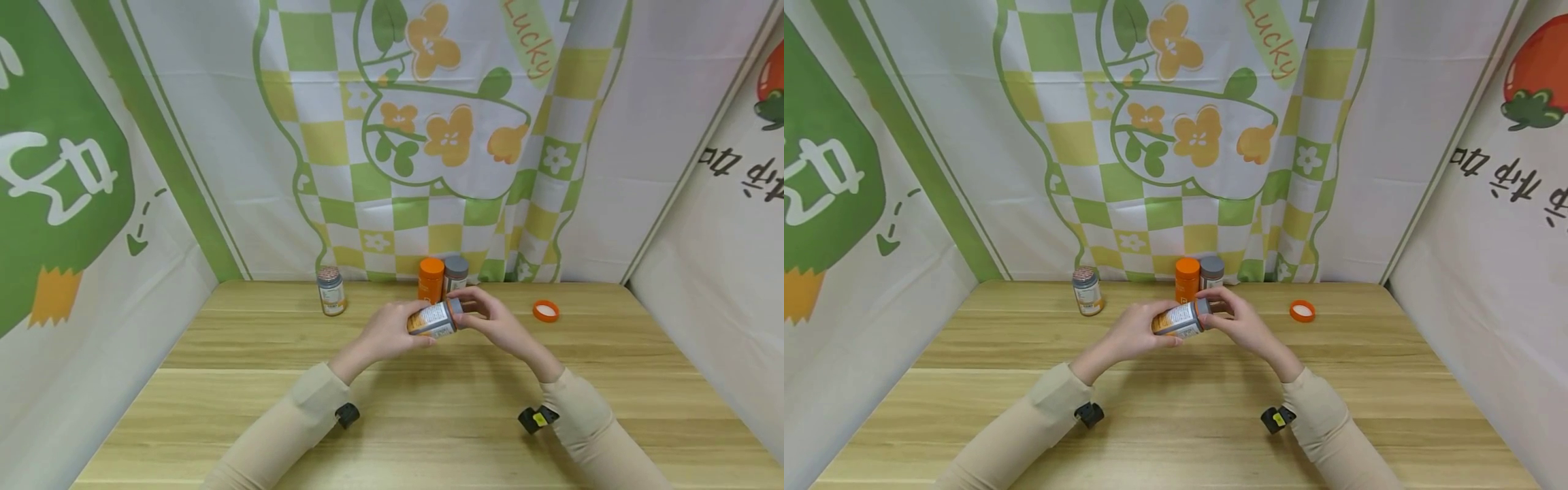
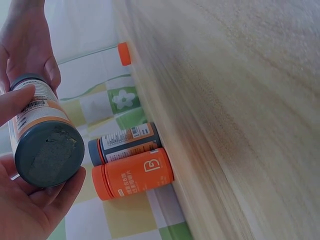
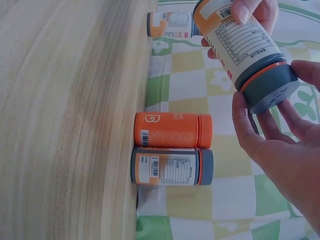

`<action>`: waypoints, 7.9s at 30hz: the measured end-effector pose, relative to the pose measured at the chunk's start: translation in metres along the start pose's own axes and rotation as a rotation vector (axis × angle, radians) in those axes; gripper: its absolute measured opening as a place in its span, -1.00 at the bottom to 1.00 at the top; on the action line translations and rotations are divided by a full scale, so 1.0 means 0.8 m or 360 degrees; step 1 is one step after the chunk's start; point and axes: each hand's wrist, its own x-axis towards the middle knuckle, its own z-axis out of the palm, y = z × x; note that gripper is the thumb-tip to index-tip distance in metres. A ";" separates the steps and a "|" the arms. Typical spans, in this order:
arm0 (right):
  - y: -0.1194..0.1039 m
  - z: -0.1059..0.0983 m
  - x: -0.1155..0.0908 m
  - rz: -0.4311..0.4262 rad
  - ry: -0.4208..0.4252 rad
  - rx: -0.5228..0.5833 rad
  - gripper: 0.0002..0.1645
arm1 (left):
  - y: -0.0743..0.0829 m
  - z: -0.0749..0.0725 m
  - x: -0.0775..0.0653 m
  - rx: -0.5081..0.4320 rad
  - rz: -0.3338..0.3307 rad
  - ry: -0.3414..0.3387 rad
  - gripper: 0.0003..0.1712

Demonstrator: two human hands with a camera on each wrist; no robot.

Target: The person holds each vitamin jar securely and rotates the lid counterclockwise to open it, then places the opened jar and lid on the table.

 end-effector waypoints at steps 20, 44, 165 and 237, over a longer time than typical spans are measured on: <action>0.001 -0.007 -0.001 -0.0284 -0.0069 0.0065 -0.51 | -0.003 0.004 0.000 -0.0044 0.0026 0.0017 -0.36; 0.001 -0.005 0.001 -0.0114 0.0072 -0.0074 -0.63 | -0.003 0.011 -0.001 -0.0032 0.0034 0.0020 -0.36; -0.003 0.001 0.003 0.0396 0.0027 -0.0123 -0.39 | 0.007 0.015 -0.001 0.0011 -0.0035 0.0254 -0.34; -0.002 -0.004 -0.009 0.0012 0.0169 -0.0027 -0.47 | -0.001 0.016 -0.001 -0.0446 -0.0164 0.0189 -0.33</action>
